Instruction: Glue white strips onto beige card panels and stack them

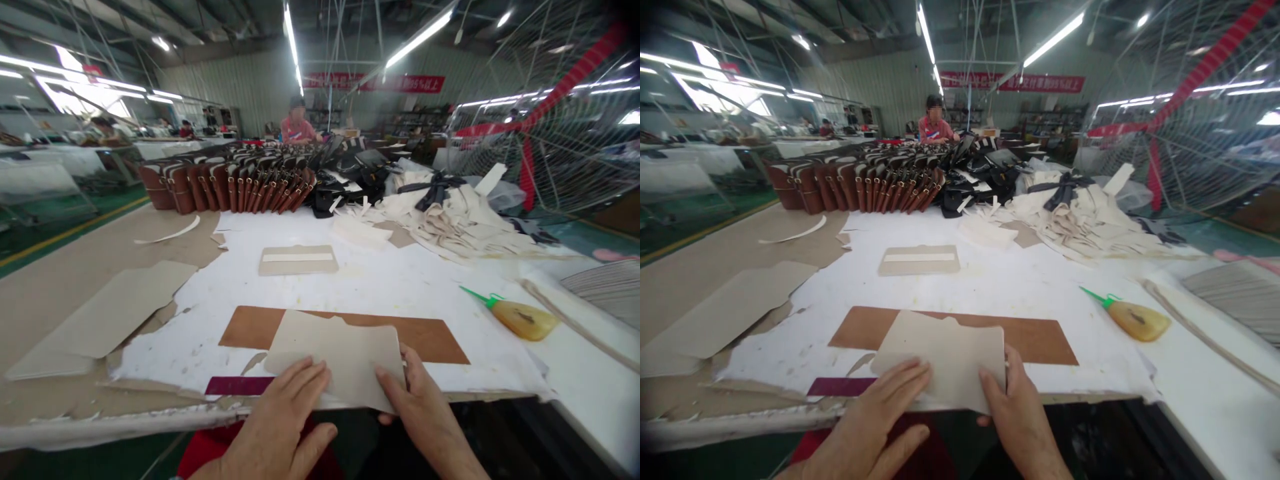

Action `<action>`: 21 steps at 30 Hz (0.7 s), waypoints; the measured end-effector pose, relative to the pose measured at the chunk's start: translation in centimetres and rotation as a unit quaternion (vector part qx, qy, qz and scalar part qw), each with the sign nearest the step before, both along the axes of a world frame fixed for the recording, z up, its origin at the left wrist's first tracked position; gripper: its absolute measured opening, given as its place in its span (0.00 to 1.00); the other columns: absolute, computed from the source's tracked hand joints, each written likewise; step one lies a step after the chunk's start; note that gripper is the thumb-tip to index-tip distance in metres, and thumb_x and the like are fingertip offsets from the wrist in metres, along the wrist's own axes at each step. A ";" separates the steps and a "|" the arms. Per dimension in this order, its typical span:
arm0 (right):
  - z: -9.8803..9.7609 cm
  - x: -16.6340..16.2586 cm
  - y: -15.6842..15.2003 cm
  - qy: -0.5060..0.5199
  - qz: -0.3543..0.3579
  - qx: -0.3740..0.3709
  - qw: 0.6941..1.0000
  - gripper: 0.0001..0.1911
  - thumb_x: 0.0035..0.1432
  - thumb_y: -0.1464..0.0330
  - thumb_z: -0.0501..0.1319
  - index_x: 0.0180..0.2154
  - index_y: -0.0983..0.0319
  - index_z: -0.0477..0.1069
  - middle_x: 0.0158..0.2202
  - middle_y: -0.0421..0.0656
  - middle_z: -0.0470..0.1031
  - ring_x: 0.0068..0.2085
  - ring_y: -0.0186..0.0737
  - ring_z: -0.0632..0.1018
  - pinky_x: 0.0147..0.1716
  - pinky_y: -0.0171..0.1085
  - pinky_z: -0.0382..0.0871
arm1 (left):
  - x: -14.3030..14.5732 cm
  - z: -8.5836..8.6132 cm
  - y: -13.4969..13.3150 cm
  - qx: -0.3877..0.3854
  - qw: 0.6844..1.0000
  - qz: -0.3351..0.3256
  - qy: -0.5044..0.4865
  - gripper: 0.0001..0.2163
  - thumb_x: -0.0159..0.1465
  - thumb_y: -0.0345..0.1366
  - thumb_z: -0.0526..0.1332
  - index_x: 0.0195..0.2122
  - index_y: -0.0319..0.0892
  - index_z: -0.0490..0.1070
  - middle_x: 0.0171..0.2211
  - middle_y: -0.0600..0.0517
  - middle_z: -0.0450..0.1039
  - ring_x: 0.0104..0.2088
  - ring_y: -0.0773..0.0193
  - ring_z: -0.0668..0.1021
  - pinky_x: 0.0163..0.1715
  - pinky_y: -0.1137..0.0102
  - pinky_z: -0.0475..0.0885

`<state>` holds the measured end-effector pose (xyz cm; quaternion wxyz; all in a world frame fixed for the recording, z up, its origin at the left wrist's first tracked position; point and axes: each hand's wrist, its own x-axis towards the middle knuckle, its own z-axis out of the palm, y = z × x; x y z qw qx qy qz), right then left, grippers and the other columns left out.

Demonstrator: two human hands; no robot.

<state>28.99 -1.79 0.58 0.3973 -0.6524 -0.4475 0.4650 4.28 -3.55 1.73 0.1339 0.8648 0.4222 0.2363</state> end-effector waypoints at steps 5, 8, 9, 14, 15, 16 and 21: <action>-1.1 2.3 0.3 -0.056 0.020 0.001 0.998 0.36 0.57 0.50 0.61 0.62 0.60 0.59 0.40 0.46 0.80 0.34 0.48 0.81 0.22 0.39 0.72 | 0.3 -3.8 -0.2 0.052 0.992 -0.010 0.117 0.29 0.67 0.34 0.63 0.69 0.45 0.63 0.69 0.46 0.67 0.68 0.47 0.68 0.62 0.51 0.72; -1.0 3.5 0.9 -0.130 0.041 0.034 0.990 0.28 0.58 0.52 0.59 0.55 0.60 0.69 0.32 0.41 0.79 0.32 0.46 0.80 0.31 0.42 0.73 | 0.3 -3.9 -0.3 0.091 0.985 -0.012 0.144 0.29 0.67 0.35 0.64 0.69 0.44 0.62 0.69 0.47 0.67 0.68 0.48 0.69 0.60 0.53 0.72; -0.8 3.7 1.0 -0.153 0.043 0.044 0.986 0.25 0.58 0.53 0.59 0.53 0.60 0.71 0.32 0.41 0.79 0.33 0.45 0.80 0.33 0.42 0.73 | 0.4 -3.8 -0.3 0.101 0.984 -0.010 0.148 0.29 0.67 0.35 0.64 0.69 0.44 0.63 0.69 0.47 0.68 0.67 0.48 0.69 0.59 0.53 0.73; 0.0 3.9 1.6 -0.211 0.027 0.090 0.973 0.22 0.57 0.57 0.58 0.49 0.59 0.75 0.30 0.40 0.79 0.30 0.44 0.78 0.33 0.43 0.71 | 1.1 -4.0 -0.1 0.089 0.987 -0.008 0.134 0.27 0.66 0.37 0.65 0.66 0.43 0.66 0.67 0.45 0.69 0.65 0.45 0.71 0.58 0.51 0.72; 0.1 3.8 1.7 -0.202 0.021 0.099 0.974 0.21 0.58 0.57 0.59 0.50 0.60 0.75 0.30 0.40 0.79 0.30 0.43 0.78 0.33 0.42 0.71 | 1.3 -4.0 0.0 0.080 0.989 -0.013 0.120 0.26 0.66 0.38 0.65 0.65 0.43 0.67 0.67 0.44 0.70 0.65 0.44 0.72 0.58 0.49 0.72; 0.3 3.8 1.7 -0.181 0.011 0.108 0.977 0.21 0.59 0.57 0.60 0.50 0.60 0.74 0.31 0.40 0.79 0.30 0.42 0.78 0.32 0.42 0.71 | 1.5 -4.0 0.1 0.071 0.992 -0.020 0.100 0.24 0.67 0.39 0.65 0.64 0.44 0.68 0.66 0.43 0.71 0.64 0.43 0.72 0.58 0.48 0.72; 0.8 2.8 1.2 -0.030 -0.030 0.148 0.988 0.22 0.60 0.57 0.67 0.50 0.61 0.70 0.36 0.43 0.81 0.31 0.40 0.80 0.29 0.36 0.76 | 3.6 -2.0 1.1 -0.061 0.995 -0.026 -0.071 0.17 0.70 0.37 0.60 0.60 0.44 0.71 0.59 0.42 0.76 0.59 0.49 0.76 0.60 0.53 0.72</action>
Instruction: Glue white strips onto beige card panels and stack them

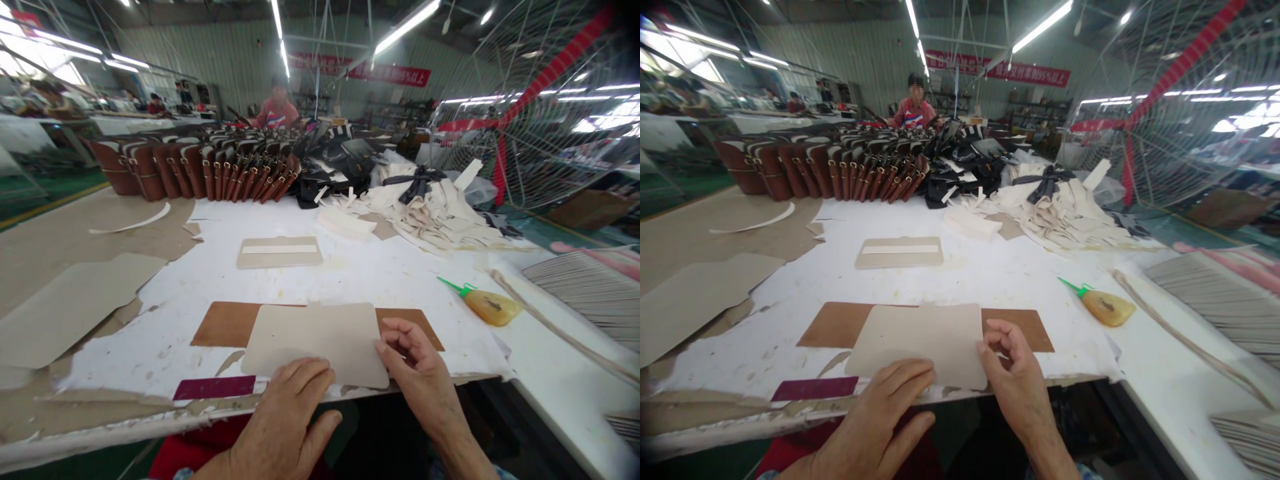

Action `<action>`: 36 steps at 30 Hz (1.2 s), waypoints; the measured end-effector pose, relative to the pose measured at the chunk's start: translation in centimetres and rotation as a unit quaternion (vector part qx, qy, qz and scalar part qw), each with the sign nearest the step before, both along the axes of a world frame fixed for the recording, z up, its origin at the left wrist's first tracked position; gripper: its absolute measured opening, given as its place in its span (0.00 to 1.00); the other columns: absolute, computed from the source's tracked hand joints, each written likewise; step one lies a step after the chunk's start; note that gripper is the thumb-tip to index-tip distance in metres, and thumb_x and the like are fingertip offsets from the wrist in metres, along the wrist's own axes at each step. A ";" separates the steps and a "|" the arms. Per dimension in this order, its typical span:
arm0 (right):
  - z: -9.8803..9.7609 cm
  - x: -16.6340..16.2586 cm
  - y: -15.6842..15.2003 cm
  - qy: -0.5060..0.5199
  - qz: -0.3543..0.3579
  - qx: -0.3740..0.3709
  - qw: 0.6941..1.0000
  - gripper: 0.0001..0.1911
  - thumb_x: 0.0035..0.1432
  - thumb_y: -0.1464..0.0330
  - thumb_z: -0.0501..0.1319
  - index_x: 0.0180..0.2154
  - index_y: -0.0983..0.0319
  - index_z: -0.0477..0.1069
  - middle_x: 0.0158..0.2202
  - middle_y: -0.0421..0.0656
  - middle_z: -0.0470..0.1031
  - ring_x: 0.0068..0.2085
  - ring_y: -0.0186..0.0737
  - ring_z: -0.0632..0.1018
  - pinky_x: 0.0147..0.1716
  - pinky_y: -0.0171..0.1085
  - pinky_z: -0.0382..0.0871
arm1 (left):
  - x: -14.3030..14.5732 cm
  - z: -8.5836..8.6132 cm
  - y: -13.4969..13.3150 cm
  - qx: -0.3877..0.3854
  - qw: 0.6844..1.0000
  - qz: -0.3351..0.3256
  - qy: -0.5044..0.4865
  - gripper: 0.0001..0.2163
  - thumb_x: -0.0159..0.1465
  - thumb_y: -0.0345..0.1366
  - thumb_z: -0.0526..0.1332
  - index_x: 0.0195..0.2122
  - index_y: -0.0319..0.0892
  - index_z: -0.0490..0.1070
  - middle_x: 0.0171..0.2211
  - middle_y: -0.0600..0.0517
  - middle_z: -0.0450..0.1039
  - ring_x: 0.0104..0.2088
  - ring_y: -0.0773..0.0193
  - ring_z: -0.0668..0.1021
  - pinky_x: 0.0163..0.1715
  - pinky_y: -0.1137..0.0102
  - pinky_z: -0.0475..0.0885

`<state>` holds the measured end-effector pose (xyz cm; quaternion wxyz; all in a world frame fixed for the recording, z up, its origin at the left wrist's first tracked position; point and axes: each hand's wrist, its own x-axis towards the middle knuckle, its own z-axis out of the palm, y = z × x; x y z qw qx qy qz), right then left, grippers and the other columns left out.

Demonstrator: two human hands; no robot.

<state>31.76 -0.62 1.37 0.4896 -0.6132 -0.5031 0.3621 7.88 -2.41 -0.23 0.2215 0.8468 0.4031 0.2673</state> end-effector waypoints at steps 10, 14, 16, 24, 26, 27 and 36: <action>-0.4 -6.5 -2.9 -0.128 0.057 0.306 0.942 0.14 0.63 0.77 0.62 0.47 0.56 0.74 0.38 0.42 0.84 0.37 0.38 0.85 0.38 0.32 0.82 | 2.3 3.0 1.8 -0.399 0.837 0.036 -0.372 0.17 0.65 0.49 0.67 0.46 0.42 0.75 0.43 0.48 0.81 0.45 0.54 0.80 0.47 0.64 0.74; -1.2 -6.7 -2.9 0.026 0.106 0.182 0.977 0.07 0.67 0.71 0.62 0.45 0.57 0.76 0.41 0.44 0.84 0.41 0.40 0.85 0.40 0.34 0.81 | 2.1 2.5 2.2 -0.403 0.847 0.117 -0.326 0.13 0.64 0.45 0.63 0.38 0.40 0.78 0.34 0.50 0.80 0.39 0.55 0.79 0.41 0.66 0.72; -1.8 -6.3 -2.8 0.123 0.065 0.084 0.987 0.07 0.67 0.64 0.63 0.45 0.57 0.75 0.43 0.46 0.84 0.43 0.42 0.85 0.39 0.35 0.81 | 2.2 2.5 2.4 -0.418 0.841 0.140 -0.312 0.12 0.62 0.43 0.62 0.36 0.39 0.78 0.30 0.51 0.79 0.34 0.57 0.77 0.36 0.66 0.71; -2.7 -6.0 -2.3 0.144 0.002 0.006 0.990 0.15 0.62 0.57 0.68 0.47 0.58 0.75 0.42 0.45 0.81 0.35 0.39 0.80 0.30 0.33 0.76 | 2.1 3.2 3.0 -0.464 0.820 0.142 -0.304 0.12 0.55 0.41 0.66 0.37 0.39 0.77 0.30 0.50 0.78 0.32 0.60 0.77 0.33 0.68 0.71; -2.4 -6.6 -2.4 0.132 -0.011 0.013 0.991 0.15 0.61 0.59 0.67 0.47 0.58 0.75 0.42 0.44 0.81 0.33 0.37 0.78 0.28 0.32 0.74 | 1.9 3.2 3.1 -0.467 0.816 0.142 -0.311 0.12 0.55 0.41 0.67 0.37 0.40 0.77 0.30 0.51 0.78 0.32 0.61 0.76 0.31 0.69 0.70; -2.2 -6.8 -2.4 0.125 -0.015 0.019 0.992 0.15 0.61 0.61 0.67 0.48 0.58 0.75 0.41 0.44 0.80 0.32 0.36 0.77 0.28 0.32 0.73 | 1.8 3.2 3.1 -0.468 0.814 0.143 -0.314 0.13 0.54 0.41 0.68 0.37 0.39 0.77 0.30 0.51 0.78 0.32 0.61 0.76 0.31 0.70 0.69; -1.2 -6.2 -1.6 0.048 0.053 0.065 0.995 0.16 0.60 0.68 0.63 0.51 0.59 0.72 0.39 0.44 0.83 0.29 0.35 0.79 0.27 0.31 0.76 | 1.2 3.0 3.2 -0.488 0.787 0.081 -0.368 0.14 0.56 0.39 0.72 0.42 0.40 0.80 0.34 0.52 0.81 0.38 0.60 0.77 0.42 0.67 0.71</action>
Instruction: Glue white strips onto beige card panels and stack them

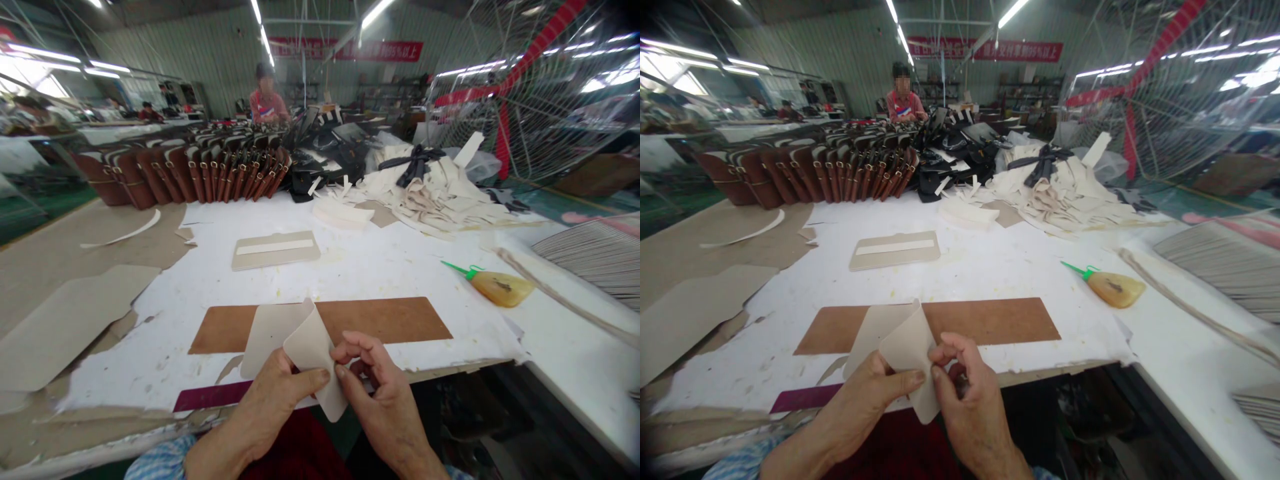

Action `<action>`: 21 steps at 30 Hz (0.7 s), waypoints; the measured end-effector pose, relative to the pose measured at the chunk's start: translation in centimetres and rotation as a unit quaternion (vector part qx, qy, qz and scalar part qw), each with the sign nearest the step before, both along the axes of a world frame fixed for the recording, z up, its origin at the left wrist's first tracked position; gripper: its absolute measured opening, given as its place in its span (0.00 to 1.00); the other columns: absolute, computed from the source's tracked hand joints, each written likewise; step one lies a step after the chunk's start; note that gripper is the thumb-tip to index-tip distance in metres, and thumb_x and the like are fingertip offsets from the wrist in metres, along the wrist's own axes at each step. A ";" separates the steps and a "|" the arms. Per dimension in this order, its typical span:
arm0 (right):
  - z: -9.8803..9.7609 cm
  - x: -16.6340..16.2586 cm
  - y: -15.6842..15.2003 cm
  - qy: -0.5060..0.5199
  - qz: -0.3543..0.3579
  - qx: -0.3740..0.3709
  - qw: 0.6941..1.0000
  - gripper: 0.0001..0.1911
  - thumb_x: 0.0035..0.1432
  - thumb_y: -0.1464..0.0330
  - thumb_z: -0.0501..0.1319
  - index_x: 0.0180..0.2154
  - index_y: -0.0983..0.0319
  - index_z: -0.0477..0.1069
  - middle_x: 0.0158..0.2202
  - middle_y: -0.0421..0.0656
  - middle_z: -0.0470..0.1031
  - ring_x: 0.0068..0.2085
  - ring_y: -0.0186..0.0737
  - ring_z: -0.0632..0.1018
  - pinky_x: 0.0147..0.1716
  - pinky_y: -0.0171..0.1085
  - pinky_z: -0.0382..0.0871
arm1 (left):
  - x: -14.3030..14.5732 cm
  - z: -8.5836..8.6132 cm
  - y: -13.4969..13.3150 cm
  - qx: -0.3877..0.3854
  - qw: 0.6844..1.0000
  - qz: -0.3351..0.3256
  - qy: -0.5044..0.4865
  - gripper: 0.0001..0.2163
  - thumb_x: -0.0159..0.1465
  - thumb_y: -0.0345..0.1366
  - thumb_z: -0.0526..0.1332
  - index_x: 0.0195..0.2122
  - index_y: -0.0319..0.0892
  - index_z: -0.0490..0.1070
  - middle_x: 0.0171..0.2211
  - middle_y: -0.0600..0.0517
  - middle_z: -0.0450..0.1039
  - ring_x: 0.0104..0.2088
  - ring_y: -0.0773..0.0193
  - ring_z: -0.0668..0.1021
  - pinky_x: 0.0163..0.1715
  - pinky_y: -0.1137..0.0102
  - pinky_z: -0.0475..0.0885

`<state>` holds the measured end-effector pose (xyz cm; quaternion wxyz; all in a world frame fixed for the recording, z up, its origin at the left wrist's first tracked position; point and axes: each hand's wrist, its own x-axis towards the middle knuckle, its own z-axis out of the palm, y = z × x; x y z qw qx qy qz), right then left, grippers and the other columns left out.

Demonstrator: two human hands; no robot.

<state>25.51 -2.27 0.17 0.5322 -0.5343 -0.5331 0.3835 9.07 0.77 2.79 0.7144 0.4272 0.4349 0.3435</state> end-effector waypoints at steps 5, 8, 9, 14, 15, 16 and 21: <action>0.8 0.2 0.0 0.008 0.019 -0.020 1.000 0.17 0.59 0.66 0.64 0.51 0.60 0.72 0.38 0.44 0.85 0.27 0.36 0.80 0.25 0.32 0.76 | -0.1 0.2 0.0 -0.007 1.000 -0.002 0.006 0.13 0.53 0.41 0.75 0.37 0.41 0.81 0.32 0.53 0.81 0.35 0.61 0.76 0.39 0.68 0.69; 0.7 0.2 0.1 0.016 0.013 -0.014 1.000 0.17 0.57 0.66 0.67 0.49 0.59 0.74 0.37 0.42 0.84 0.25 0.34 0.79 0.23 0.32 0.76 | 0.0 0.3 0.0 0.001 1.000 -0.012 -0.005 0.13 0.55 0.42 0.75 0.38 0.42 0.82 0.33 0.53 0.81 0.36 0.61 0.76 0.40 0.68 0.69; 0.5 0.2 0.1 0.012 0.007 -0.003 1.000 0.17 0.57 0.67 0.67 0.49 0.59 0.74 0.35 0.41 0.84 0.24 0.34 0.78 0.23 0.32 0.75 | 0.0 0.4 0.0 0.002 1.000 -0.017 -0.007 0.13 0.55 0.42 0.75 0.38 0.42 0.82 0.33 0.53 0.81 0.37 0.60 0.76 0.41 0.68 0.69; 0.3 0.2 0.1 -0.121 -0.011 0.144 0.982 0.12 0.61 0.75 0.65 0.45 0.55 0.75 0.35 0.37 0.82 0.28 0.33 0.80 0.26 0.29 0.76 | 0.1 0.6 0.0 0.008 1.000 -0.027 -0.002 0.11 0.58 0.40 0.72 0.39 0.42 0.83 0.32 0.53 0.81 0.36 0.60 0.77 0.42 0.68 0.69; 0.4 0.2 0.1 -0.155 -0.015 0.183 0.971 0.12 0.62 0.76 0.64 0.45 0.55 0.74 0.36 0.37 0.83 0.31 0.33 0.82 0.30 0.30 0.77 | 0.1 0.6 0.0 0.010 1.000 -0.028 -0.004 0.10 0.58 0.40 0.72 0.39 0.42 0.83 0.32 0.54 0.81 0.36 0.60 0.77 0.41 0.68 0.70; 0.4 0.1 0.0 -0.184 -0.019 0.216 0.959 0.13 0.63 0.77 0.63 0.44 0.55 0.74 0.37 0.38 0.83 0.34 0.35 0.83 0.33 0.31 0.77 | 0.1 0.6 0.0 0.011 1.000 -0.027 -0.007 0.10 0.58 0.40 0.72 0.39 0.42 0.83 0.31 0.54 0.81 0.36 0.60 0.77 0.41 0.68 0.70; 0.0 -0.7 0.3 -0.241 -0.028 0.270 0.932 0.13 0.65 0.80 0.59 0.45 0.56 0.71 0.36 0.40 0.81 0.37 0.37 0.81 0.36 0.34 0.76 | 0.2 0.4 -0.1 0.001 1.000 -0.016 -0.004 0.12 0.56 0.43 0.73 0.37 0.41 0.82 0.31 0.53 0.80 0.38 0.58 0.77 0.42 0.67 0.70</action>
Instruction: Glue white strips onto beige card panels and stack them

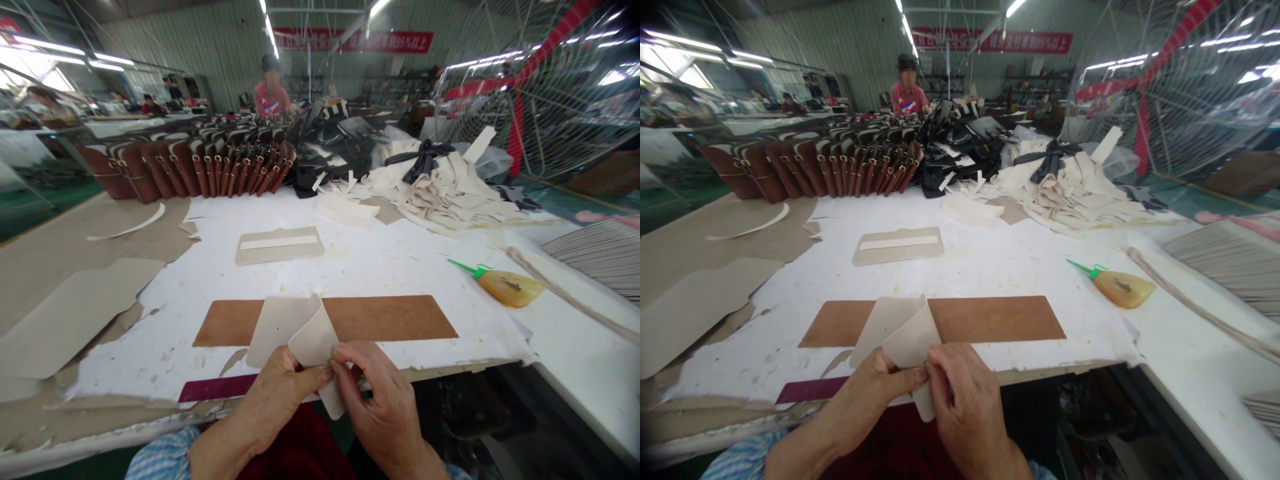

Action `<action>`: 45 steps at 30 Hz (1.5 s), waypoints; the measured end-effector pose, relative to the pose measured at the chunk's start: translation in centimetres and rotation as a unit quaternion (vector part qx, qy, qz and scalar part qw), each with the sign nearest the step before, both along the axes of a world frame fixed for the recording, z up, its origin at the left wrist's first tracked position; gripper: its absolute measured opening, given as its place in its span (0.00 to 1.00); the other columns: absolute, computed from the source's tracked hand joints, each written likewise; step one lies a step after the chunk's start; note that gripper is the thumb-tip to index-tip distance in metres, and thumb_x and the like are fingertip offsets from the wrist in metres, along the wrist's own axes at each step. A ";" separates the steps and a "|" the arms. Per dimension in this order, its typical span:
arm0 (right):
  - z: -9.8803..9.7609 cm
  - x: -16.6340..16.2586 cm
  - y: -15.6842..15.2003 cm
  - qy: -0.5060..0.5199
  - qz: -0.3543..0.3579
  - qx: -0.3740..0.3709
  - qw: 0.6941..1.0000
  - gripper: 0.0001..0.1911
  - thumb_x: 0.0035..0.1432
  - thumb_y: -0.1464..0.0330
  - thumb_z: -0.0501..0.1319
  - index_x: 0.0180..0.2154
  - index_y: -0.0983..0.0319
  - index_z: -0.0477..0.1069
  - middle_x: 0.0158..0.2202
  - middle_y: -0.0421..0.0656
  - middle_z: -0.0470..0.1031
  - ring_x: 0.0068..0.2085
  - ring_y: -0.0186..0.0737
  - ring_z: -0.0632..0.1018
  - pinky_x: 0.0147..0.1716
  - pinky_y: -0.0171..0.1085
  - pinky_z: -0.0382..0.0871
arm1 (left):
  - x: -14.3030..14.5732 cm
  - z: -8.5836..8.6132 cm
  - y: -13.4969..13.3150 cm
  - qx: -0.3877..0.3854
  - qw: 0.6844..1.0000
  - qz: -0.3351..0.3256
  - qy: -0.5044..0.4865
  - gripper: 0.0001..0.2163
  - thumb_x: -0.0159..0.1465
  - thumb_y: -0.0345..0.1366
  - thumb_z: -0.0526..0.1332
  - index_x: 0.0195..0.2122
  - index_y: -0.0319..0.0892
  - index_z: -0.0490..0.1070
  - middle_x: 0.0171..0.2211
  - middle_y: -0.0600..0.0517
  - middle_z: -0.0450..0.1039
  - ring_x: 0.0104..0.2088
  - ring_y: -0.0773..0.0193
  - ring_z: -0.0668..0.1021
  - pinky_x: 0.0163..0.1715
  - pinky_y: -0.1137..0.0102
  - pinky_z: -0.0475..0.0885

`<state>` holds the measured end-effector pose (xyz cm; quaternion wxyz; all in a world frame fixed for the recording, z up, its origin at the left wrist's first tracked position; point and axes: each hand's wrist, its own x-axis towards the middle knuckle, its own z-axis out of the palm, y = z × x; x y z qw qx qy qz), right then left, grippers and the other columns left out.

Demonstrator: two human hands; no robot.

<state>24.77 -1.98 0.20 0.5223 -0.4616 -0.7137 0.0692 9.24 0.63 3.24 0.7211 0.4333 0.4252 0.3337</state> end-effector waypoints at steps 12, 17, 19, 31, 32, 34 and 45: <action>-0.4 2.5 -0.7 0.153 0.119 -0.122 0.973 0.06 0.68 0.73 0.59 0.41 0.55 0.71 0.36 0.39 0.71 0.37 0.36 0.75 0.33 0.32 0.72 | 0.0 -0.6 0.2 -0.008 1.000 -0.001 0.016 0.13 0.54 0.43 0.72 0.32 0.39 0.78 0.29 0.52 0.78 0.33 0.61 0.75 0.38 0.68 0.69; -1.2 1.5 0.1 0.023 0.071 -0.029 0.997 0.18 0.67 0.80 0.60 0.54 0.58 0.73 0.42 0.44 0.73 0.41 0.36 0.76 0.38 0.33 0.74 | 0.0 -0.8 0.1 -0.009 1.000 0.001 -0.005 0.15 0.55 0.45 0.73 0.37 0.39 0.80 0.31 0.52 0.80 0.34 0.62 0.75 0.39 0.68 0.69; -1.3 1.3 0.3 -0.001 0.064 -0.007 0.998 0.16 0.66 0.82 0.60 0.51 0.59 0.74 0.40 0.44 0.73 0.40 0.37 0.75 0.38 0.34 0.73 | 0.0 -0.9 0.1 -0.010 1.000 0.004 -0.002 0.16 0.54 0.45 0.74 0.37 0.39 0.80 0.30 0.52 0.79 0.34 0.62 0.74 0.39 0.68 0.69; -0.1 2.2 1.2 -0.018 0.103 -0.073 0.992 0.12 0.62 0.79 0.57 0.31 0.58 0.62 0.31 0.39 0.67 0.33 0.36 0.71 0.31 0.35 0.65 | -0.2 -0.8 0.2 -0.007 1.000 0.003 0.011 0.13 0.52 0.42 0.73 0.33 0.38 0.79 0.28 0.53 0.77 0.32 0.62 0.74 0.36 0.68 0.68; -0.1 2.6 1.1 0.000 0.129 -0.096 0.987 0.11 0.64 0.77 0.58 0.30 0.58 0.62 0.32 0.39 0.68 0.34 0.36 0.72 0.32 0.35 0.66 | -0.2 -0.7 0.2 -0.005 1.000 0.005 0.012 0.13 0.52 0.42 0.73 0.33 0.38 0.79 0.28 0.52 0.77 0.32 0.62 0.74 0.36 0.69 0.68; -0.2 3.2 0.9 0.040 0.162 -0.134 0.977 0.12 0.67 0.73 0.59 0.30 0.58 0.61 0.33 0.39 0.70 0.36 0.37 0.74 0.34 0.35 0.68 | -0.2 -0.6 0.2 -0.003 1.000 0.008 0.011 0.13 0.52 0.42 0.73 0.33 0.38 0.79 0.29 0.52 0.78 0.33 0.62 0.74 0.37 0.69 0.69; -1.1 2.4 1.1 -0.070 0.104 -0.026 0.992 0.09 0.68 0.79 0.60 0.44 0.60 0.72 0.38 0.44 0.73 0.39 0.38 0.73 0.37 0.37 0.70 | 0.1 -0.6 0.0 -0.002 1.000 0.007 0.019 0.13 0.53 0.42 0.71 0.35 0.38 0.80 0.30 0.53 0.78 0.33 0.63 0.73 0.37 0.69 0.69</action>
